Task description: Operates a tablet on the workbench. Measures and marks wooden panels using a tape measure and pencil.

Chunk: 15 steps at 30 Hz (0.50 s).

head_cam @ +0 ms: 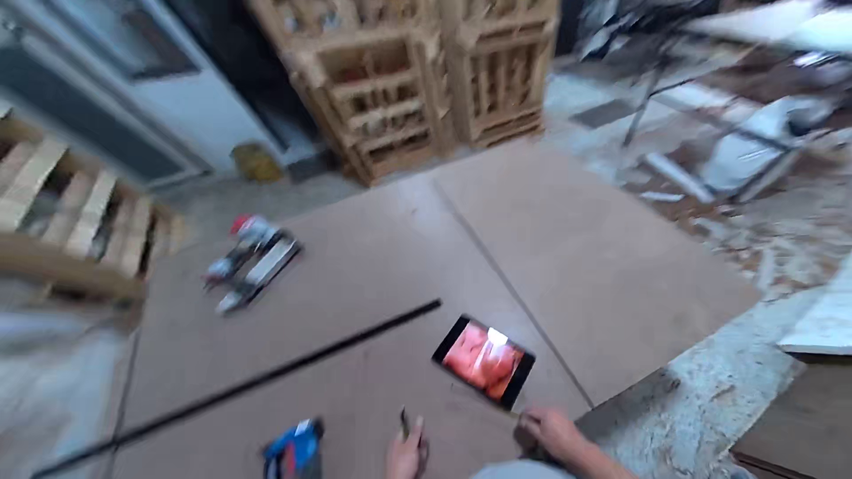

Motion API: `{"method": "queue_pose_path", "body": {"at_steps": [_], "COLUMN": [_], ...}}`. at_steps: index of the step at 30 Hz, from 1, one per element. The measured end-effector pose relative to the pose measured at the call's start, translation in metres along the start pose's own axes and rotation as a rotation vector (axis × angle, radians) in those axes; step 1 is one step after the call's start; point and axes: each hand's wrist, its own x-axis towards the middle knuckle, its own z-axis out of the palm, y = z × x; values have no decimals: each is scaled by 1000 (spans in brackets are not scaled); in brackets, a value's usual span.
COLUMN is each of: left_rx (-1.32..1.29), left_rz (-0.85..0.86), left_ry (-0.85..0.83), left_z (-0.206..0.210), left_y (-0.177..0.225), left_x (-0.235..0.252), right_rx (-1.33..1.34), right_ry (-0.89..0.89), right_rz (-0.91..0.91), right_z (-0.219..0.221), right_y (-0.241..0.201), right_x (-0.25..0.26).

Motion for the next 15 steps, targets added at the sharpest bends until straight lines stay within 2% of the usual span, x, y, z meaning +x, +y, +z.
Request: {"method": "queue_pose_path", "body": {"at_steps": [4, 9, 15], "left_rx": [-5, 151, 390], "left_rz": [69, 100, 219], "left_ry": [-6, 3, -214], "left_z": [-2, 9, 41], "left_y": [-13, 16, 61], "left_x": [6, 11, 54], "right_rx": [-12, 2, 13], "right_ry": [53, 62, 80], "right_rz": [-23, 0, -23], "right_z": [22, 37, 35], "right_y": [18, 25, 22], "right_x": [11, 17, 35]}}
